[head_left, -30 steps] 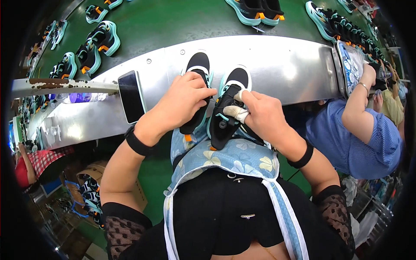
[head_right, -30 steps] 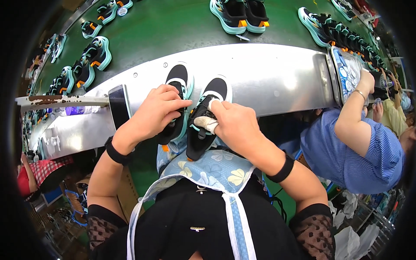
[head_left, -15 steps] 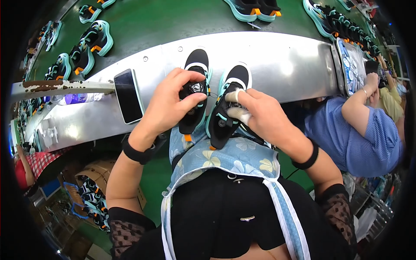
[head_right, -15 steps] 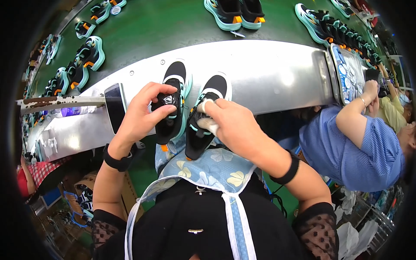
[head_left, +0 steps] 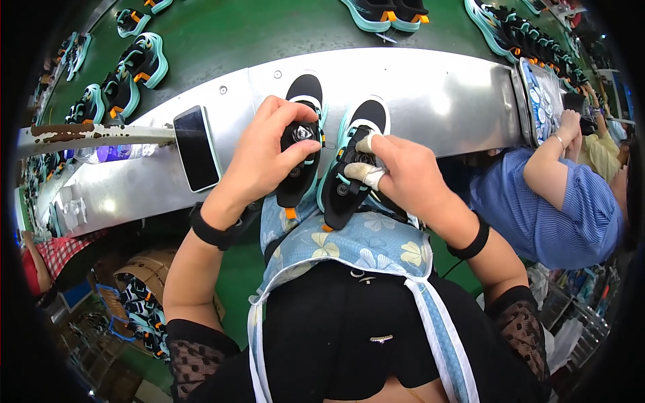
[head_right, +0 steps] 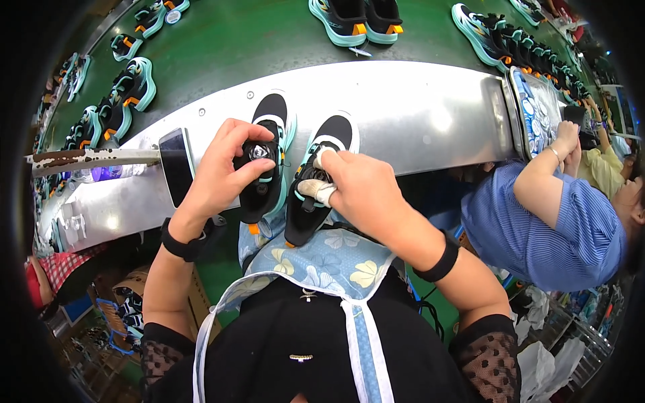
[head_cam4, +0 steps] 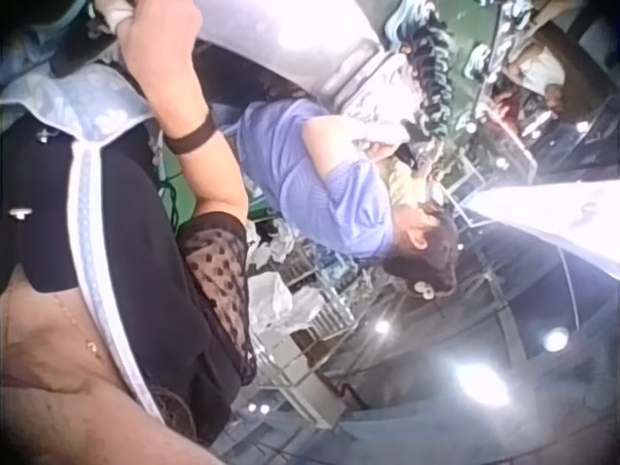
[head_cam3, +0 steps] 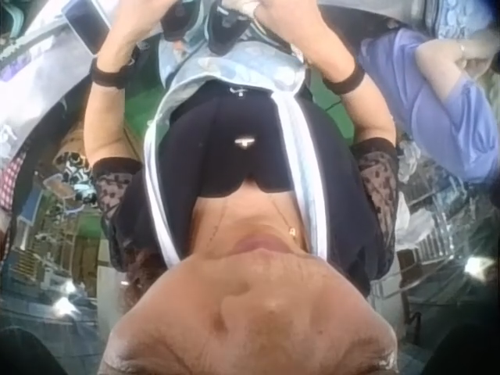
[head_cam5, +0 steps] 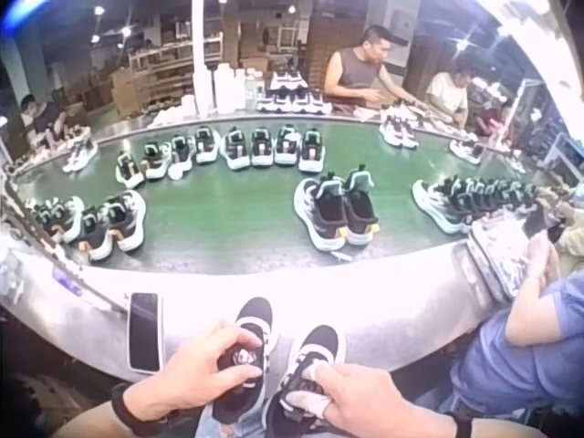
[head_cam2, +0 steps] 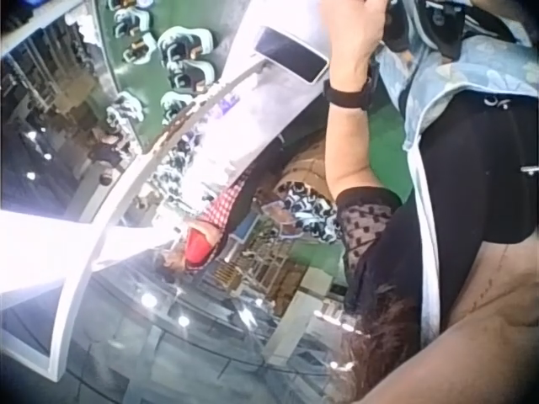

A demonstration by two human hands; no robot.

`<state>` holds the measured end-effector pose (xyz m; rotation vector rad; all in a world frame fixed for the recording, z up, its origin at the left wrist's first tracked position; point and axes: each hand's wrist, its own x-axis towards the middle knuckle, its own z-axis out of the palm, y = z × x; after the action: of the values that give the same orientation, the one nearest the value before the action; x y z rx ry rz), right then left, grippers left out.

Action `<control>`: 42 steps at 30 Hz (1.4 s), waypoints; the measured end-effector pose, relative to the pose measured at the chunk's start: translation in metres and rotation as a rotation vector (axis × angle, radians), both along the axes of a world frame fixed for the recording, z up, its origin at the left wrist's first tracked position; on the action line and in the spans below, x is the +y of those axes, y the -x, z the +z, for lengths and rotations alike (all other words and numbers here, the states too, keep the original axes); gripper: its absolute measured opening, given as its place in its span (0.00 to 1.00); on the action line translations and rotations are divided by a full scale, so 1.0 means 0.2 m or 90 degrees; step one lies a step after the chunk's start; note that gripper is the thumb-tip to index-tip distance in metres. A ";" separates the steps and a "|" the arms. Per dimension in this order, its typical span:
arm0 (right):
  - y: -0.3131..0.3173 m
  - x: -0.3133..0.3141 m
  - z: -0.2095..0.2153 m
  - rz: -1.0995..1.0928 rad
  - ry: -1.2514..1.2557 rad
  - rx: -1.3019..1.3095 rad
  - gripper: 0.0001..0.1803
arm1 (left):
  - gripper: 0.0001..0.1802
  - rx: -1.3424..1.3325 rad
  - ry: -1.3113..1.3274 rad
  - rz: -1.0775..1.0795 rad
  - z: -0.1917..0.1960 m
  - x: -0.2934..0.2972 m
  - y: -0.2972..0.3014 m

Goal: Cleaning and assembling shoes on a factory production line.

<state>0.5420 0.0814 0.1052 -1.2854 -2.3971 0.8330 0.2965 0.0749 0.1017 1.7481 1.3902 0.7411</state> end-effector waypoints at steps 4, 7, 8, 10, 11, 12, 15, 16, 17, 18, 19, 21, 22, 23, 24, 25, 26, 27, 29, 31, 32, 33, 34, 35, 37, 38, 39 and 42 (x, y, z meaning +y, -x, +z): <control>-0.02 0.00 0.05 0.019 0.129 0.064 0.18 | 0.18 -0.011 -0.015 -0.103 -0.04 0.00 0.03; 0.01 -0.08 -0.02 -0.043 0.043 0.056 0.17 | 0.16 -0.129 0.008 -0.150 -0.07 0.04 0.04; 0.00 -0.07 -0.02 -0.039 0.046 0.068 0.17 | 0.17 -0.143 0.069 -0.117 -0.04 0.05 0.03; -0.01 -0.04 -0.02 -0.036 0.050 0.080 0.17 | 0.18 -0.039 0.037 -0.108 -0.01 0.05 0.00; -0.03 -0.02 -0.01 -0.015 0.088 0.082 0.18 | 0.19 0.063 0.007 -0.098 0.00 0.04 -0.01; -0.04 0.00 0.00 0.007 0.125 0.083 0.19 | 0.22 0.114 0.055 -0.147 0.00 0.05 0.00; -0.05 0.04 0.06 0.053 0.155 0.099 0.22 | 0.24 -0.128 0.095 -0.290 -0.04 0.12 0.12; -0.06 0.08 0.08 0.063 0.182 0.076 0.22 | 0.26 -0.155 0.118 -0.300 -0.04 0.12 0.12; -0.07 0.13 0.04 0.051 0.131 0.105 0.20 | 0.27 -0.189 0.101 -0.254 -0.04 0.12 0.09; -0.05 0.19 0.04 0.020 0.124 0.088 0.20 | 0.27 -0.113 0.063 -0.197 -0.03 0.11 0.07; -0.04 0.25 0.03 -0.018 0.118 0.069 0.20 | 0.27 -0.038 0.028 -0.147 0.00 0.11 0.04; 0.03 0.31 -0.06 0.003 0.071 0.049 0.22 | 0.25 0.010 0.002 -0.108 -0.06 0.07 -0.01; 0.08 0.33 -0.13 0.027 0.073 0.045 0.22 | 0.24 -0.049 0.025 -0.151 -0.08 0.07 0.01; 0.13 0.35 -0.16 0.054 0.075 0.041 0.23 | 0.24 -0.110 0.047 -0.191 -0.09 0.06 0.03; 0.17 0.37 -0.15 0.063 0.104 -0.012 0.24 | 0.24 -0.111 0.047 -0.185 -0.09 0.06 0.04; 0.19 0.37 -0.17 0.069 0.105 -0.012 0.24 | 0.23 -0.147 0.081 -0.204 -0.09 0.06 0.06; 0.21 0.37 -0.19 0.079 0.117 -0.018 0.24 | 0.21 -0.184 0.116 -0.222 -0.09 0.06 0.07; 0.23 0.37 -0.20 0.089 0.129 -0.024 0.24 | 0.21 -0.185 0.117 -0.216 -0.08 0.05 0.06; 0.25 0.38 -0.21 0.083 0.123 -0.013 0.25 | 0.21 -0.050 0.030 -0.038 -0.04 0.00 0.02; 0.27 0.39 -0.19 0.062 0.142 -0.044 0.25 | 0.24 -0.031 0.088 -0.031 -0.06 0.02 0.05; 0.30 0.40 -0.16 0.075 0.143 -0.048 0.26 | 0.26 -0.116 0.106 -0.119 -0.09 0.03 0.11; 0.31 0.38 -0.15 0.080 0.150 -0.049 0.26 | 0.27 -0.204 0.122 -0.207 -0.12 0.03 0.16; 0.32 0.39 -0.15 0.074 0.150 -0.066 0.26 | 0.27 -0.255 0.138 -0.227 -0.12 0.05 0.18; 0.32 0.40 -0.15 0.069 0.150 -0.083 0.27 | 0.27 -0.258 0.138 -0.222 -0.11 0.05 0.17; 0.31 0.42 -0.17 0.073 0.155 -0.086 0.27 | 0.25 -0.246 0.125 -0.140 -0.07 0.03 0.11; 0.30 0.42 -0.19 0.069 0.147 -0.084 0.27 | 0.24 -0.187 -0.017 -0.085 -0.08 0.00 0.07; 0.30 0.42 -0.21 0.064 0.138 -0.083 0.27 | 0.24 -0.190 -0.014 -0.086 -0.08 0.00 0.06; 0.31 0.42 -0.20 0.076 0.133 -0.074 0.29 | 0.21 -0.137 0.051 -0.057 -0.11 -0.01 0.06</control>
<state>0.4795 0.1656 0.0644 -1.3069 -2.5548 1.0962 0.2853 0.0720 0.0792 1.6064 1.1728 0.7888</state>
